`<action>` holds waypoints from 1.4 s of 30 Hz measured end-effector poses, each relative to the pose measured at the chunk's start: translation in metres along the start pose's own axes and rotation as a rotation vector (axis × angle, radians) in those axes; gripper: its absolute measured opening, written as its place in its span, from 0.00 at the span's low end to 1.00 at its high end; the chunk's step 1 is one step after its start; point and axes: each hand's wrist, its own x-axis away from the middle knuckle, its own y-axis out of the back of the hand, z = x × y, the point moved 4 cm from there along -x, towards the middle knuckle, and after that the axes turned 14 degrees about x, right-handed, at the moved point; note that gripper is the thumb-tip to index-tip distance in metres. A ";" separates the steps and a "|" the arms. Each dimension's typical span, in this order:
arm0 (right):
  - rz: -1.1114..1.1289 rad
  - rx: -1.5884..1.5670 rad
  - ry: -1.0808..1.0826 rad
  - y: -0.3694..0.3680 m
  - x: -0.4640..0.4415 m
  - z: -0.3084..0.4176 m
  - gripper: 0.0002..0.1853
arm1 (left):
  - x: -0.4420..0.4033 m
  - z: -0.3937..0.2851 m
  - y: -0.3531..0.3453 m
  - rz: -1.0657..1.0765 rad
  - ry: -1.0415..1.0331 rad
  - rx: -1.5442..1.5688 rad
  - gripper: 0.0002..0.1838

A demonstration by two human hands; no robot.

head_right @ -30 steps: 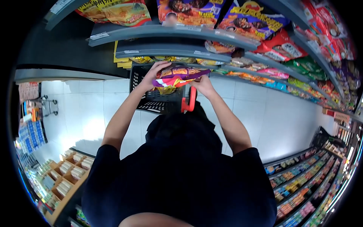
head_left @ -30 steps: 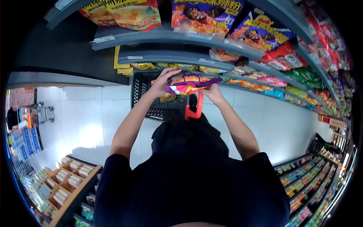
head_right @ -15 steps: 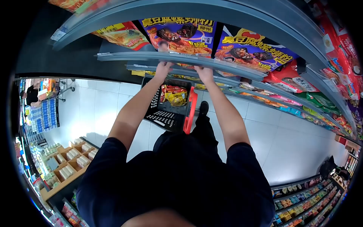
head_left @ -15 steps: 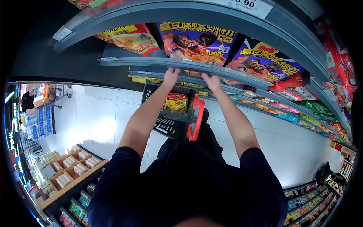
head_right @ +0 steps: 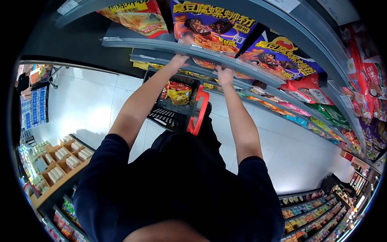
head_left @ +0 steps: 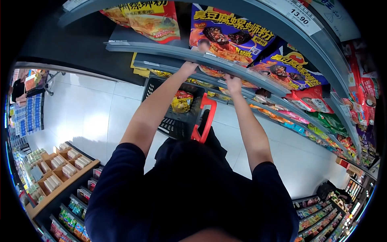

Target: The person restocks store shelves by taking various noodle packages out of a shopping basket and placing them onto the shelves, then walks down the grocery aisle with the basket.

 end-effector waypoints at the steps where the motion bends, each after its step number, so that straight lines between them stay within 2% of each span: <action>1: 0.027 -0.097 -0.063 0.004 0.008 0.002 0.15 | 0.014 0.001 0.003 -0.021 -0.070 -0.027 0.31; 2: 0.053 -0.197 -0.130 0.007 0.018 0.005 0.16 | 0.028 0.016 0.010 -0.047 -0.083 0.016 0.30; 3: 0.111 -0.452 -0.274 0.018 0.043 0.028 0.19 | 0.037 0.035 0.023 -0.074 -0.101 0.055 0.30; 6: 0.299 -1.043 -0.224 0.029 0.089 0.051 0.20 | 0.077 0.105 0.074 -0.069 -0.044 0.142 0.31; 10: 0.308 -1.142 -0.132 0.035 0.142 0.076 0.23 | 0.147 0.237 0.177 -0.311 0.260 0.147 0.29; 12: 0.299 -1.161 -0.111 0.037 0.163 0.092 0.23 | 0.167 0.316 0.246 -0.294 0.385 0.016 0.26; 13: 0.295 -1.181 -0.109 0.037 0.171 0.096 0.23 | 0.195 0.323 0.252 -0.388 0.385 0.032 0.25; 14: 0.281 -1.159 -0.100 0.036 0.176 0.097 0.23 | 0.222 0.327 0.258 -0.484 0.383 0.047 0.24; 16: 0.261 -1.115 -0.083 0.034 0.184 0.098 0.23 | 0.248 0.357 0.283 -0.537 0.460 0.033 0.22; 18: 0.234 -1.092 -0.081 0.030 0.186 0.096 0.21 | 0.261 0.372 0.293 -0.539 0.495 0.002 0.23; 19: 0.222 -1.080 -0.081 0.026 0.186 0.093 0.19 | 0.262 0.378 0.295 -0.468 0.559 -0.012 0.26; 22: 0.142 -0.928 -0.141 0.012 0.180 0.064 0.15 | 0.254 0.386 0.285 -0.496 0.429 -0.043 0.23; 25: -0.065 -0.583 -0.379 -0.007 0.172 0.015 0.12 | 0.238 0.374 0.261 -0.418 0.335 -0.092 0.25; 28: -0.181 -0.058 -0.085 -0.029 0.159 -0.042 0.16 | 0.228 0.353 0.236 -0.347 0.234 -0.159 0.24; 30: -0.242 0.010 -0.076 -0.053 0.163 -0.055 0.19 | 0.221 0.347 0.229 -0.311 0.171 -0.192 0.23; 31: -0.277 0.046 -0.067 -0.060 0.164 -0.058 0.21 | 0.222 0.335 0.221 -0.306 0.166 -0.157 0.19; 32: -0.236 0.035 -0.070 -0.066 0.163 -0.063 0.27 | 0.210 0.341 0.229 -0.297 0.174 -0.101 0.17; 34: -0.070 0.045 -0.162 -0.065 0.173 -0.031 0.27 | 0.186 0.370 0.233 -0.268 0.207 0.034 0.14; 35: -0.022 0.077 -0.179 -0.063 0.177 -0.030 0.26 | 0.178 0.367 0.231 -0.338 0.178 0.229 0.10; 36: 0.025 0.108 -0.185 -0.063 0.174 -0.026 0.26 | 0.153 0.391 0.244 -0.263 0.264 0.166 0.10; 37: 0.050 0.062 -0.311 -0.065 0.179 -0.014 0.26 | 0.133 0.402 0.252 -0.307 0.211 -0.043 0.13; 38: 0.047 -0.019 -0.363 -0.070 0.182 -0.007 0.27 | 0.098 0.445 0.269 -0.299 0.172 -0.219 0.16; 39: -0.021 0.065 -0.349 -0.076 0.185 -0.002 0.27 | 0.091 0.425 0.270 -0.260 0.194 -0.353 0.18; 40: -0.045 0.114 -0.345 -0.076 0.184 -0.001 0.26 | 0.078 0.425 0.274 -0.341 0.230 -0.339 0.18; 42: -0.103 0.112 -0.368 -0.074 0.184 -0.008 0.25 | 0.047 0.428 0.279 -0.345 0.204 -0.377 0.16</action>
